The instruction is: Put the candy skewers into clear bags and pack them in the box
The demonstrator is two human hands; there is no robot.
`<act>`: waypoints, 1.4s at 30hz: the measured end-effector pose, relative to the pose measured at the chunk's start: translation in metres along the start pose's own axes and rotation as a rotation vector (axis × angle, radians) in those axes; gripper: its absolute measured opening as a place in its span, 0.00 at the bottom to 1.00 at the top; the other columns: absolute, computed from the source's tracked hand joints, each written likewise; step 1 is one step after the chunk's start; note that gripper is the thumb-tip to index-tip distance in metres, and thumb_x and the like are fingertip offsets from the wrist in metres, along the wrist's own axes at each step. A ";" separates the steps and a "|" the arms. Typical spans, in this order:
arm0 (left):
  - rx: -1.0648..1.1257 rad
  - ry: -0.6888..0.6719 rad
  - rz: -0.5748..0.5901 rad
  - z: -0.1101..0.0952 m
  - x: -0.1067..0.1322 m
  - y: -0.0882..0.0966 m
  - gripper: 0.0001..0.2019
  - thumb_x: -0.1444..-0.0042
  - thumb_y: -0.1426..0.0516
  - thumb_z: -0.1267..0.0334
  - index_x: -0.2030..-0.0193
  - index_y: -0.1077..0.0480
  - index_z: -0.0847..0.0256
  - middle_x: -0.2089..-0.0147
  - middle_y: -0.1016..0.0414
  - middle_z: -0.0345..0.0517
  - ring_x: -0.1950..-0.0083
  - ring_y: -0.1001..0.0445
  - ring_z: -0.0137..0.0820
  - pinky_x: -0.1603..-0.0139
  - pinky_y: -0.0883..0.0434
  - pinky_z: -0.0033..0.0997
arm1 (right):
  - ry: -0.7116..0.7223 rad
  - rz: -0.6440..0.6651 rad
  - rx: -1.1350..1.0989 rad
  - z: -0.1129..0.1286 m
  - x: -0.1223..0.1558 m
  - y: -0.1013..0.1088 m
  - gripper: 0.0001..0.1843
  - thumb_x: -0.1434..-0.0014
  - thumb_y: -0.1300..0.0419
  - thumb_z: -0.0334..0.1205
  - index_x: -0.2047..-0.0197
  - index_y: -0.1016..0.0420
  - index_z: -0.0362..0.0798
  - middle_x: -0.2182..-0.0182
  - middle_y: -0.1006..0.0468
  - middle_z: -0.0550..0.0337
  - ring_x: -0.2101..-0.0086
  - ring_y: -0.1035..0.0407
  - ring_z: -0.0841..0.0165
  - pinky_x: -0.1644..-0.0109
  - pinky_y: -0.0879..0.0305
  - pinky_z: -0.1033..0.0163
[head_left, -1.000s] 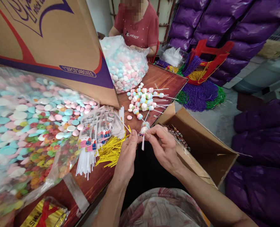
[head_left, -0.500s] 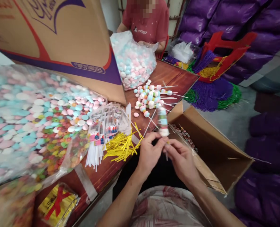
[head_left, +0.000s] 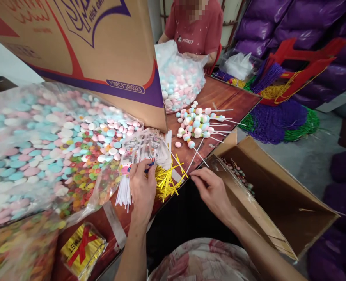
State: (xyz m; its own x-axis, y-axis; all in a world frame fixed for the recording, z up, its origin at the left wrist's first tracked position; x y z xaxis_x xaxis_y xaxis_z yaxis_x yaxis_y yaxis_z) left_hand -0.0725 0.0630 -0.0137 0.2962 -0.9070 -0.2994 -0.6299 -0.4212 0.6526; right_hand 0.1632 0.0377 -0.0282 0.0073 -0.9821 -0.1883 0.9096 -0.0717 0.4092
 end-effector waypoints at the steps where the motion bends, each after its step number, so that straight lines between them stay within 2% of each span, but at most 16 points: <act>1: -0.011 0.008 -0.037 0.000 -0.007 0.003 0.06 0.42 0.43 0.62 0.60 0.26 0.57 0.64 0.29 0.46 0.62 0.29 0.37 0.58 0.33 0.36 | 0.077 0.027 0.080 0.009 -0.004 -0.012 0.09 0.35 0.44 0.38 0.62 0.22 0.49 0.65 0.22 0.56 0.62 0.29 0.64 0.56 0.35 0.58; 4: -0.112 0.055 -0.133 0.007 -0.031 0.014 0.08 0.42 0.44 0.62 0.58 0.26 0.57 0.61 0.28 0.49 0.62 0.29 0.38 0.57 0.33 0.38 | 0.211 0.051 0.223 0.021 -0.016 -0.034 0.10 0.34 0.46 0.34 0.62 0.23 0.49 0.64 0.22 0.55 0.61 0.30 0.64 0.56 0.35 0.58; 7: -0.222 0.119 -0.137 0.024 -0.051 0.017 0.10 0.44 0.42 0.63 0.56 0.26 0.57 0.57 0.28 0.52 0.55 0.28 0.42 0.53 0.33 0.41 | 0.245 0.050 0.267 0.019 -0.022 -0.041 0.10 0.34 0.46 0.33 0.61 0.23 0.49 0.65 0.22 0.55 0.62 0.30 0.64 0.57 0.36 0.59; 9: -0.221 0.166 -0.122 0.036 -0.058 0.016 0.09 0.46 0.41 0.62 0.58 0.26 0.57 0.58 0.26 0.52 0.56 0.27 0.41 0.54 0.33 0.40 | 0.251 0.048 0.272 0.017 -0.022 -0.041 0.10 0.33 0.47 0.34 0.61 0.24 0.49 0.65 0.22 0.55 0.62 0.30 0.64 0.57 0.36 0.59; 13: -0.150 0.229 -0.106 0.051 -0.063 0.015 0.04 0.48 0.40 0.62 0.66 0.25 0.56 0.67 0.23 0.45 0.66 0.26 0.36 0.60 0.34 0.35 | 0.268 0.054 0.295 0.017 -0.018 -0.043 0.10 0.34 0.46 0.33 0.62 0.24 0.48 0.65 0.21 0.56 0.62 0.30 0.64 0.57 0.38 0.59; 16: -0.077 0.264 -0.123 0.057 -0.066 0.020 0.05 0.48 0.40 0.60 0.70 0.25 0.57 0.71 0.24 0.44 0.69 0.28 0.35 0.65 0.36 0.34 | 0.274 0.052 0.318 0.017 -0.016 -0.045 0.10 0.34 0.46 0.32 0.62 0.23 0.48 0.65 0.21 0.56 0.62 0.29 0.64 0.57 0.39 0.59; 20: 0.240 0.287 -0.200 0.059 -0.068 0.031 0.07 0.51 0.39 0.60 0.71 0.26 0.61 0.73 0.27 0.43 0.72 0.32 0.30 0.69 0.36 0.30 | 0.276 0.056 0.287 0.017 -0.016 -0.044 0.10 0.35 0.46 0.31 0.62 0.23 0.48 0.66 0.21 0.56 0.63 0.29 0.64 0.58 0.38 0.59; 24: 0.574 0.356 -0.235 0.038 -0.053 0.032 0.07 0.52 0.38 0.60 0.69 0.28 0.61 0.80 0.34 0.35 0.79 0.40 0.24 0.77 0.42 0.26 | 0.280 0.063 0.186 0.030 -0.020 -0.044 0.10 0.34 0.46 0.34 0.60 0.23 0.49 0.65 0.22 0.55 0.63 0.29 0.64 0.56 0.35 0.59; 26: 0.753 0.388 -0.132 0.015 -0.041 0.018 0.09 0.52 0.37 0.59 0.67 0.29 0.61 0.81 0.36 0.33 0.80 0.39 0.24 0.78 0.42 0.25 | 0.338 0.078 0.183 0.044 -0.021 -0.050 0.12 0.35 0.43 0.38 0.51 0.25 0.49 0.57 0.22 0.52 0.58 0.29 0.61 0.52 0.34 0.55; 29: 0.987 0.445 0.022 -0.018 -0.020 -0.007 0.10 0.55 0.34 0.60 0.69 0.29 0.62 0.78 0.32 0.35 0.77 0.36 0.22 0.73 0.38 0.23 | 0.450 0.068 0.301 0.063 -0.022 -0.062 0.26 0.38 0.41 0.37 0.37 0.34 0.46 0.43 0.28 0.44 0.49 0.32 0.54 0.48 0.36 0.50; 31: 1.093 0.501 0.058 -0.028 -0.010 -0.020 0.10 0.56 0.33 0.60 0.70 0.28 0.62 0.74 0.30 0.37 0.74 0.34 0.22 0.70 0.36 0.23 | 0.488 -0.008 0.363 0.068 -0.023 -0.063 0.24 0.36 0.46 0.32 0.37 0.33 0.44 0.45 0.26 0.44 0.51 0.31 0.55 0.51 0.36 0.51; 33: 1.137 0.535 0.059 -0.031 -0.004 -0.027 0.11 0.57 0.33 0.61 0.70 0.27 0.62 0.73 0.29 0.37 0.72 0.33 0.22 0.68 0.36 0.23 | 0.511 -0.101 0.355 0.068 -0.022 -0.056 0.21 0.36 0.51 0.27 0.43 0.28 0.45 0.52 0.21 0.47 0.55 0.28 0.58 0.54 0.36 0.54; 35: 1.141 0.523 0.072 -0.034 0.000 -0.031 0.11 0.55 0.32 0.60 0.71 0.28 0.62 0.73 0.31 0.37 0.71 0.35 0.22 0.68 0.37 0.23 | 0.509 -0.131 0.302 0.064 -0.022 -0.047 0.21 0.37 0.53 0.26 0.49 0.24 0.47 0.57 0.19 0.50 0.58 0.26 0.61 0.56 0.37 0.55; 37: 1.121 0.485 0.101 -0.038 0.007 -0.034 0.14 0.52 0.33 0.56 0.72 0.30 0.62 0.75 0.34 0.36 0.73 0.38 0.22 0.70 0.39 0.23 | 0.422 -0.130 0.206 0.056 -0.024 -0.037 0.17 0.36 0.51 0.28 0.54 0.22 0.48 0.61 0.18 0.53 0.60 0.26 0.63 0.56 0.37 0.56; 39: 1.078 0.484 0.144 -0.042 0.018 -0.041 0.18 0.49 0.35 0.51 0.75 0.33 0.62 0.77 0.38 0.35 0.75 0.41 0.22 0.72 0.41 0.24 | 0.232 -0.162 0.035 0.041 -0.029 -0.025 0.12 0.35 0.48 0.34 0.61 0.22 0.48 0.68 0.20 0.57 0.67 0.28 0.66 0.60 0.36 0.60; 42: 1.075 0.594 0.276 -0.048 0.041 -0.061 0.19 0.49 0.35 0.47 0.74 0.31 0.62 0.77 0.36 0.36 0.75 0.40 0.22 0.73 0.41 0.23 | -0.066 -0.215 -0.297 0.016 -0.033 -0.019 0.13 0.36 0.43 0.45 0.69 0.26 0.48 0.77 0.28 0.65 0.75 0.36 0.71 0.69 0.39 0.65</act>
Point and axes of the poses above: each hand's wrist, its own x-axis away from the middle knuckle, its own y-axis out of the back of the hand, z = x × y, the point moved 7 cm from there along -x, towards the middle knuckle
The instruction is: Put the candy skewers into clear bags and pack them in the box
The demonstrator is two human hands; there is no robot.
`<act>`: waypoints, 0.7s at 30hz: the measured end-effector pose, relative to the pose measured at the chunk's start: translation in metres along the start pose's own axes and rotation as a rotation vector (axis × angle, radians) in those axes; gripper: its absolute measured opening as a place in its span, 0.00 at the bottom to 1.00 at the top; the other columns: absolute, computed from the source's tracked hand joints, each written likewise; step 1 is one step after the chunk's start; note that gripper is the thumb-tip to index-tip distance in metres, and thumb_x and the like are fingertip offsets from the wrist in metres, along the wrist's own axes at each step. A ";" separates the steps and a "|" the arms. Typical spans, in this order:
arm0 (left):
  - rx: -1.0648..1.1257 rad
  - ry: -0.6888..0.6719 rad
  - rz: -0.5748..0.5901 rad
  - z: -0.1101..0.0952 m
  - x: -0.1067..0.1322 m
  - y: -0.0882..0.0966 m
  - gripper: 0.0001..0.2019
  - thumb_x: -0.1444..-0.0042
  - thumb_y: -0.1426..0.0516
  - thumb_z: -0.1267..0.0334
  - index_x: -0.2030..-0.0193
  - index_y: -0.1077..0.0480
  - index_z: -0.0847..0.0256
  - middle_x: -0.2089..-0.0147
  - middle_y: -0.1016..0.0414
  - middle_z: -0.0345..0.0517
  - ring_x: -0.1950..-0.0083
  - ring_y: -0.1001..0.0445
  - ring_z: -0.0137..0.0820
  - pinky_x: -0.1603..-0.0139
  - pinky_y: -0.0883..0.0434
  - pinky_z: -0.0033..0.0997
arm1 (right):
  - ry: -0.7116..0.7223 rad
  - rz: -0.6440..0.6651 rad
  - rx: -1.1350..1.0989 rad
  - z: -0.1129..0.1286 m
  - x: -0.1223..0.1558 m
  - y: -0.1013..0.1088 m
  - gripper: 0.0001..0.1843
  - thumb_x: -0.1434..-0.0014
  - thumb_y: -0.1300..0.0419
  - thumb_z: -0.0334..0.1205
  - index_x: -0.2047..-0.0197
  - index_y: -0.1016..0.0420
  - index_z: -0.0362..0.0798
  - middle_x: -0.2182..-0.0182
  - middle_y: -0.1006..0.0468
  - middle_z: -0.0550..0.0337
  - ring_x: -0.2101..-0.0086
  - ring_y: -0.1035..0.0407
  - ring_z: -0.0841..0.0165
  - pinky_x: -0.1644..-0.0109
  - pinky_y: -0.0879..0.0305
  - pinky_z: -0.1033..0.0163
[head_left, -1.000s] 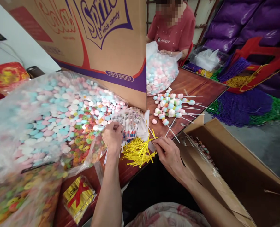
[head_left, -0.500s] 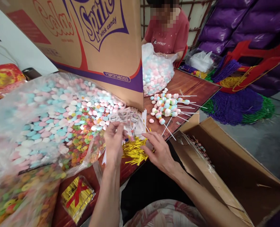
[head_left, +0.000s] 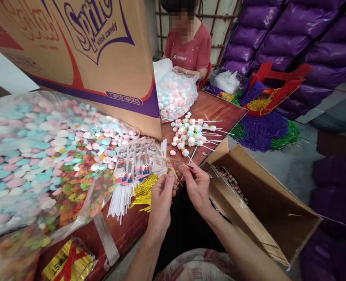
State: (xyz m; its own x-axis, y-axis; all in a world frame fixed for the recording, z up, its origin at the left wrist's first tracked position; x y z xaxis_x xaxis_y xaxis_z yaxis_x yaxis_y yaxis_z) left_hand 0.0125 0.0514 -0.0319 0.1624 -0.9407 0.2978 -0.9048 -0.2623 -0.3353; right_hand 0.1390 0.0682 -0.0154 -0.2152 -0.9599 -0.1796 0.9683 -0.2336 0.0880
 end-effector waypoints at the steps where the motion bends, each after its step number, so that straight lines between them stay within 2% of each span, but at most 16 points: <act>1: 0.045 0.053 0.035 0.007 0.002 -0.006 0.18 0.50 0.35 0.47 0.71 0.28 0.62 0.74 0.32 0.38 0.73 0.37 0.22 0.72 0.40 0.23 | -0.067 -0.001 -0.089 -0.005 -0.001 -0.001 0.14 0.37 0.42 0.47 0.71 0.28 0.48 0.77 0.30 0.66 0.76 0.37 0.72 0.70 0.39 0.66; 4: 0.268 0.098 0.094 0.014 0.000 -0.021 0.15 0.51 0.33 0.52 0.65 0.24 0.61 0.66 0.24 0.42 0.67 0.29 0.25 0.64 0.33 0.25 | -0.178 0.064 -0.257 -0.012 -0.001 -0.010 0.16 0.40 0.39 0.49 0.73 0.29 0.47 0.78 0.31 0.66 0.76 0.39 0.73 0.71 0.41 0.67; 7: 0.396 0.065 0.024 0.011 -0.011 -0.021 0.11 0.56 0.30 0.59 0.68 0.23 0.61 0.66 0.22 0.40 0.67 0.27 0.23 0.60 0.31 0.25 | -0.227 0.163 -0.305 -0.010 0.000 -0.018 0.19 0.40 0.40 0.51 0.76 0.30 0.46 0.80 0.33 0.65 0.77 0.41 0.73 0.72 0.43 0.67; 10: 0.358 0.023 -0.089 0.009 -0.020 -0.010 0.13 0.59 0.29 0.61 0.67 0.22 0.62 0.65 0.20 0.41 0.64 0.25 0.25 0.57 0.29 0.26 | -0.214 0.167 -0.292 -0.006 -0.002 -0.013 0.15 0.42 0.38 0.51 0.70 0.27 0.47 0.76 0.30 0.64 0.73 0.38 0.71 0.68 0.39 0.66; 13: 0.274 -0.046 -0.125 0.005 -0.022 -0.005 0.14 0.59 0.29 0.61 0.65 0.21 0.63 0.62 0.19 0.42 0.60 0.23 0.27 0.53 0.29 0.28 | -0.210 0.157 -0.284 -0.007 -0.003 -0.007 0.14 0.44 0.36 0.50 0.69 0.27 0.47 0.74 0.31 0.64 0.72 0.38 0.70 0.65 0.38 0.65; 16: 0.253 -0.056 -0.121 0.005 -0.020 -0.006 0.14 0.57 0.29 0.59 0.66 0.22 0.63 0.63 0.20 0.42 0.62 0.24 0.27 0.54 0.28 0.28 | -0.205 0.152 -0.270 -0.008 -0.003 -0.007 0.18 0.42 0.38 0.51 0.75 0.33 0.47 0.77 0.37 0.66 0.74 0.44 0.73 0.69 0.43 0.66; 19: 0.263 -0.053 -0.151 0.002 -0.015 -0.006 0.14 0.55 0.31 0.55 0.67 0.24 0.63 0.65 0.21 0.41 0.64 0.25 0.25 0.59 0.29 0.26 | -0.171 0.098 -0.217 -0.008 -0.004 -0.006 0.22 0.39 0.41 0.51 0.77 0.39 0.48 0.78 0.43 0.67 0.75 0.50 0.74 0.71 0.49 0.66; 21: 0.298 -0.044 -0.158 0.000 -0.014 -0.005 0.15 0.55 0.31 0.55 0.68 0.25 0.63 0.66 0.21 0.41 0.65 0.25 0.25 0.61 0.29 0.26 | -0.151 0.109 -0.164 -0.007 -0.005 -0.007 0.23 0.37 0.43 0.52 0.78 0.43 0.48 0.78 0.46 0.68 0.75 0.52 0.74 0.72 0.51 0.66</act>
Point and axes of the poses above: each hand's wrist, its own x-axis away from the middle knuckle, its own y-axis out of the back of the hand, z = x × y, the point moved 7 cm from there along -x, towards the middle knuckle
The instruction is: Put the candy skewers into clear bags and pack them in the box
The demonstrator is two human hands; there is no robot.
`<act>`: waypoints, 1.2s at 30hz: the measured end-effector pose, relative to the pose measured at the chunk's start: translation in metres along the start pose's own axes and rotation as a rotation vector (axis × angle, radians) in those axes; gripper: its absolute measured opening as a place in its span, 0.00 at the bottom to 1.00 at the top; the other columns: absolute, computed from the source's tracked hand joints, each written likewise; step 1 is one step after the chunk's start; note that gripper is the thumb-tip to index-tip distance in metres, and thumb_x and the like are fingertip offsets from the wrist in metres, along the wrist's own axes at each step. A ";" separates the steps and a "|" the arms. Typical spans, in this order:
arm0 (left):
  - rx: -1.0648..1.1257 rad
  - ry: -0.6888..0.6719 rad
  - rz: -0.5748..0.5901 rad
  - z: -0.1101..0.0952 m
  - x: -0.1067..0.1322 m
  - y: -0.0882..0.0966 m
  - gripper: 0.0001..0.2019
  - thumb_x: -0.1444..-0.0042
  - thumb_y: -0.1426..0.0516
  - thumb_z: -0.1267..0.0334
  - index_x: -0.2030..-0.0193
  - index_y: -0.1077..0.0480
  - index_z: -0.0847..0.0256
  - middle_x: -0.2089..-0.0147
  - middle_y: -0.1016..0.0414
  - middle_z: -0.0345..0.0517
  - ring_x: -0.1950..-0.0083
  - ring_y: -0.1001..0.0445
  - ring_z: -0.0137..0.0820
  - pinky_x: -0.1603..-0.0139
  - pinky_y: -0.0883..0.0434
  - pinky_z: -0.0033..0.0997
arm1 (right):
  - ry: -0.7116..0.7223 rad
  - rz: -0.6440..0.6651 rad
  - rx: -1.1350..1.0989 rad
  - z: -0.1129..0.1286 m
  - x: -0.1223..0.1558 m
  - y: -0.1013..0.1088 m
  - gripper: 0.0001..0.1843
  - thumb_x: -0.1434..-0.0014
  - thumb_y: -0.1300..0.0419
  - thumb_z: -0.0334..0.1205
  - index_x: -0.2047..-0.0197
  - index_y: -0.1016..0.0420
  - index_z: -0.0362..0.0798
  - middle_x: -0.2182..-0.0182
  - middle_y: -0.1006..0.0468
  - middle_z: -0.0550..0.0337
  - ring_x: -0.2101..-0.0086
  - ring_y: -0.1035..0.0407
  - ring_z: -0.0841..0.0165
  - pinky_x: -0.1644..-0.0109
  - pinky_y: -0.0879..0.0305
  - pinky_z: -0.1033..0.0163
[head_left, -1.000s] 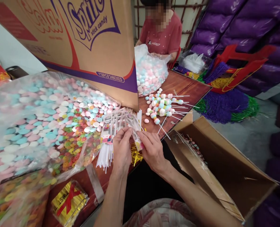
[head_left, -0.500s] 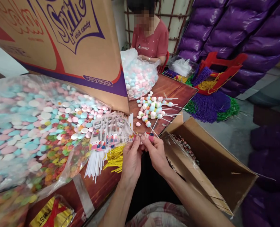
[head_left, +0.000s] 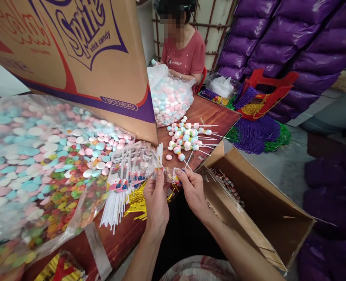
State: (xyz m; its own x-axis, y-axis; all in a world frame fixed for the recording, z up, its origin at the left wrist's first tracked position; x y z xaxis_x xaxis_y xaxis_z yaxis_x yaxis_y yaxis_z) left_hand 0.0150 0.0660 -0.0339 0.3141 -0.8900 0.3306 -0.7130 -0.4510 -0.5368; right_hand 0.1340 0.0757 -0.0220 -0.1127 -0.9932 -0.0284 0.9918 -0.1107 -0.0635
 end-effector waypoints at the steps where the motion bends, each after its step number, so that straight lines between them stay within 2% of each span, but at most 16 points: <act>1: 0.018 0.006 0.000 -0.001 -0.001 0.000 0.15 0.56 0.30 0.55 0.69 0.26 0.63 0.66 0.22 0.41 0.66 0.25 0.26 0.61 0.29 0.26 | 0.009 0.025 0.037 0.000 -0.001 0.000 0.23 0.37 0.44 0.52 0.78 0.44 0.49 0.78 0.47 0.68 0.75 0.52 0.74 0.72 0.52 0.66; 4: 0.012 -0.037 -0.012 -0.009 -0.009 0.002 0.15 0.59 0.29 0.57 0.69 0.26 0.63 0.68 0.22 0.41 0.67 0.25 0.26 0.61 0.29 0.27 | 0.088 0.078 0.258 0.001 -0.007 0.004 0.24 0.34 0.47 0.51 0.78 0.45 0.49 0.79 0.46 0.68 0.76 0.50 0.73 0.70 0.51 0.65; 6: -0.071 -0.127 -0.019 -0.017 -0.022 0.002 0.15 0.57 0.30 0.56 0.67 0.26 0.62 0.67 0.22 0.41 0.66 0.26 0.27 0.61 0.29 0.27 | 0.196 0.011 0.534 0.004 -0.013 0.015 0.22 0.33 0.47 0.47 0.77 0.40 0.48 0.78 0.39 0.66 0.73 0.44 0.71 0.66 0.49 0.64; 9: -0.315 -0.211 0.044 -0.022 -0.047 -0.009 0.13 0.51 0.34 0.55 0.64 0.26 0.61 0.65 0.22 0.42 0.66 0.26 0.29 0.62 0.31 0.28 | 0.316 -0.142 0.999 0.005 -0.024 0.028 0.10 0.35 0.44 0.41 0.67 0.29 0.47 0.68 0.27 0.58 0.66 0.37 0.65 0.60 0.48 0.61; 11: -0.514 -0.221 0.116 -0.020 -0.065 -0.023 0.10 0.49 0.37 0.57 0.65 0.27 0.61 0.68 0.23 0.43 0.67 0.27 0.31 0.63 0.32 0.30 | 0.339 -0.152 1.208 0.000 -0.032 0.030 0.06 0.37 0.42 0.38 0.60 0.27 0.45 0.65 0.24 0.53 0.62 0.35 0.61 0.59 0.49 0.59; 13: -0.760 -0.341 0.123 -0.025 -0.081 -0.039 0.06 0.47 0.40 0.61 0.67 0.29 0.60 0.69 0.25 0.43 0.66 0.28 0.33 0.63 0.33 0.32 | 0.353 -0.125 1.303 -0.006 -0.038 0.028 0.05 0.36 0.43 0.37 0.60 0.26 0.45 0.66 0.23 0.53 0.62 0.34 0.60 0.59 0.50 0.58; 16: -1.174 -0.523 0.099 -0.030 -0.099 -0.067 0.04 0.46 0.44 0.66 0.72 0.34 0.58 0.70 0.27 0.44 0.65 0.28 0.36 0.62 0.36 0.33 | 0.372 -0.132 1.299 -0.009 -0.042 0.029 0.10 0.33 0.47 0.35 0.63 0.26 0.46 0.69 0.23 0.54 0.63 0.33 0.62 0.60 0.50 0.59; 18: -1.356 -0.553 0.110 -0.027 -0.111 -0.081 0.05 0.45 0.46 0.67 0.72 0.37 0.57 0.71 0.29 0.45 0.65 0.29 0.37 0.64 0.39 0.33 | 0.359 -0.144 1.241 -0.010 -0.043 0.031 0.12 0.32 0.49 0.35 0.64 0.26 0.47 0.68 0.24 0.55 0.65 0.33 0.64 0.61 0.50 0.60; 20: -1.436 -0.547 0.145 -0.022 -0.123 -0.091 0.07 0.45 0.46 0.67 0.72 0.40 0.56 0.72 0.31 0.44 0.66 0.31 0.37 0.66 0.41 0.33 | 0.323 -0.145 1.172 -0.011 -0.043 0.034 0.12 0.32 0.50 0.36 0.64 0.26 0.47 0.68 0.24 0.57 0.67 0.33 0.66 0.62 0.49 0.62; 26: -1.453 -0.542 0.222 -0.016 -0.143 -0.096 0.15 0.48 0.43 0.67 0.76 0.48 0.56 0.76 0.41 0.37 0.71 0.38 0.31 0.69 0.47 0.31 | 0.228 -0.125 0.996 -0.010 -0.045 0.041 0.12 0.33 0.49 0.37 0.65 0.26 0.50 0.70 0.26 0.60 0.68 0.32 0.68 0.66 0.48 0.64; 31: -1.416 -0.542 0.215 -0.019 -0.142 -0.087 0.13 0.49 0.42 0.66 0.75 0.45 0.57 0.77 0.42 0.34 0.72 0.41 0.28 0.70 0.48 0.30 | 0.231 -0.106 0.800 -0.007 -0.044 0.045 0.13 0.34 0.49 0.37 0.67 0.26 0.49 0.72 0.27 0.60 0.69 0.33 0.68 0.64 0.44 0.65; 36: -1.208 -0.562 0.270 -0.022 -0.134 -0.079 0.14 0.51 0.41 0.65 0.76 0.45 0.58 0.77 0.45 0.33 0.73 0.44 0.27 0.71 0.47 0.28 | 0.294 -0.069 0.595 -0.004 -0.034 0.049 0.13 0.35 0.49 0.37 0.65 0.24 0.48 0.73 0.28 0.60 0.71 0.34 0.69 0.65 0.42 0.65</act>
Point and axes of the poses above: each hand's wrist, its own x-axis away from the middle knuckle, its own y-axis out of the back of the hand, z = x × y, the point moved 7 cm from there along -x, towards the middle knuckle
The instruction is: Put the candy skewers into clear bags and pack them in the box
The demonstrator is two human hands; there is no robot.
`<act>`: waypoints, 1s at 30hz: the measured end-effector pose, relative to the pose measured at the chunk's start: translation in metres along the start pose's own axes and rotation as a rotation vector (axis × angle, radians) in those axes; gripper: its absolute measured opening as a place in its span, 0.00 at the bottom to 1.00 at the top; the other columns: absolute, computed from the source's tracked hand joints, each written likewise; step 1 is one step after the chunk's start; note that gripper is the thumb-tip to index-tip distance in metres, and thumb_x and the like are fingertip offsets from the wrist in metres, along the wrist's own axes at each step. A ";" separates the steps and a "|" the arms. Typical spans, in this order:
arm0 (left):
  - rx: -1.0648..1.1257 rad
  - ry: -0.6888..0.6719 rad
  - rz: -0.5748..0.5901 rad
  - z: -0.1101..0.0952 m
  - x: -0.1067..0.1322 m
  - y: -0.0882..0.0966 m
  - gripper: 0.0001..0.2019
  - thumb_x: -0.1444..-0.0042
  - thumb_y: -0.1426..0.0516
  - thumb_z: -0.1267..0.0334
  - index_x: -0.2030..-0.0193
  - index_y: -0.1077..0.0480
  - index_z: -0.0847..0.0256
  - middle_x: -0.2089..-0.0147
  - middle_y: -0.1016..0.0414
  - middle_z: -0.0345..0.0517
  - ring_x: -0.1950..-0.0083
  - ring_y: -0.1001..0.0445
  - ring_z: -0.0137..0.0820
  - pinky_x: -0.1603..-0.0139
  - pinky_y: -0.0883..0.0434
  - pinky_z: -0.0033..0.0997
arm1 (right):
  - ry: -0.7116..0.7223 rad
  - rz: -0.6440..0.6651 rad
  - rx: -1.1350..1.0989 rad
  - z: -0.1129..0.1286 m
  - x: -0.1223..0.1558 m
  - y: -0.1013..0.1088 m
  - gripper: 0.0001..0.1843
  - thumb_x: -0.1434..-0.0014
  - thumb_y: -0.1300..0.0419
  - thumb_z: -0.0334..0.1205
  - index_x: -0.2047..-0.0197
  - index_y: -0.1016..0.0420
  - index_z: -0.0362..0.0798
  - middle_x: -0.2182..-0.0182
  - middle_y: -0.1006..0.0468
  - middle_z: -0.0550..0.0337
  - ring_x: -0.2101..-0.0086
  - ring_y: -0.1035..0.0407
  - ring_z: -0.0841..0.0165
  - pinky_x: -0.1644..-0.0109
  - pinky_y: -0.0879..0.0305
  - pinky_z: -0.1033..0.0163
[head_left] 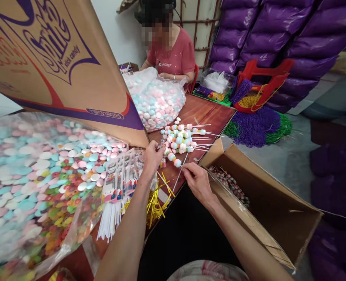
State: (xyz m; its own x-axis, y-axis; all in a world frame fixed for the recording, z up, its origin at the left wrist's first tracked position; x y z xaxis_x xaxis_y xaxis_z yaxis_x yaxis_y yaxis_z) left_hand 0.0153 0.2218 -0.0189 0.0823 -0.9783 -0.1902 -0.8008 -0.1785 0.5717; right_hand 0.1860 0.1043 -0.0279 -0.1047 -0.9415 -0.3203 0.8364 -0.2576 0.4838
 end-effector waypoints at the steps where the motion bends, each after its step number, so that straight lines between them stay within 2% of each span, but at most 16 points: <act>1: 0.047 -0.001 -0.005 0.000 0.003 0.002 0.13 0.51 0.41 0.64 0.76 0.45 0.58 0.77 0.45 0.33 0.74 0.44 0.27 0.72 0.47 0.28 | 0.008 -0.006 -0.028 0.001 0.003 0.002 0.13 0.35 0.48 0.37 0.65 0.23 0.47 0.73 0.28 0.60 0.71 0.34 0.69 0.65 0.41 0.65; 8: 0.298 0.031 -0.043 0.008 0.039 0.015 0.13 0.52 0.39 0.61 0.75 0.41 0.58 0.76 0.42 0.33 0.74 0.42 0.26 0.73 0.43 0.26 | 0.028 0.009 -0.138 0.005 0.030 0.004 0.11 0.34 0.46 0.39 0.62 0.23 0.47 0.71 0.26 0.60 0.70 0.34 0.69 0.64 0.40 0.65; 13: 0.419 0.097 -0.021 0.018 0.066 0.014 0.10 0.50 0.39 0.58 0.70 0.35 0.59 0.72 0.32 0.37 0.69 0.33 0.28 0.67 0.36 0.27 | 0.018 0.040 -0.159 0.004 0.045 -0.003 0.11 0.34 0.46 0.38 0.63 0.23 0.47 0.71 0.27 0.60 0.70 0.33 0.69 0.65 0.40 0.65; 17: 0.289 0.122 -0.070 0.017 0.079 0.017 0.09 0.48 0.40 0.59 0.72 0.36 0.58 0.73 0.33 0.37 0.69 0.34 0.29 0.67 0.37 0.27 | -0.004 0.071 -0.125 0.007 0.050 -0.007 0.12 0.34 0.47 0.38 0.64 0.24 0.48 0.71 0.26 0.60 0.71 0.33 0.69 0.65 0.40 0.65; 23: 0.011 0.083 -0.095 0.006 0.090 0.023 0.09 0.46 0.43 0.62 0.73 0.40 0.57 0.75 0.37 0.36 0.70 0.36 0.29 0.66 0.39 0.28 | -0.075 0.058 -0.114 0.011 0.049 -0.008 0.13 0.35 0.48 0.38 0.68 0.25 0.48 0.73 0.25 0.60 0.71 0.34 0.68 0.65 0.40 0.65; 30: -0.087 0.056 -0.121 -0.001 0.096 0.023 0.09 0.43 0.44 0.61 0.72 0.40 0.57 0.75 0.36 0.36 0.70 0.37 0.30 0.65 0.41 0.29 | -0.081 0.051 -0.040 0.022 0.046 -0.013 0.13 0.37 0.49 0.36 0.69 0.25 0.47 0.73 0.25 0.60 0.72 0.35 0.69 0.65 0.42 0.65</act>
State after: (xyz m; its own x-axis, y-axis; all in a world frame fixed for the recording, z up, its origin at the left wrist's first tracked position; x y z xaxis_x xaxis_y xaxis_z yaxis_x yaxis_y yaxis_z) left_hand 0.0051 0.1238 -0.0232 0.2099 -0.9530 -0.2185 -0.7289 -0.3015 0.6147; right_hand 0.1589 0.0599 -0.0305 -0.1034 -0.9681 -0.2284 0.8623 -0.2017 0.4645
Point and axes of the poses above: each hand's wrist, its own x-axis away from the middle knuckle, its own y-axis out of the back of the hand, z = x × y, the point moved 7 cm from there along -x, towards the middle knuckle
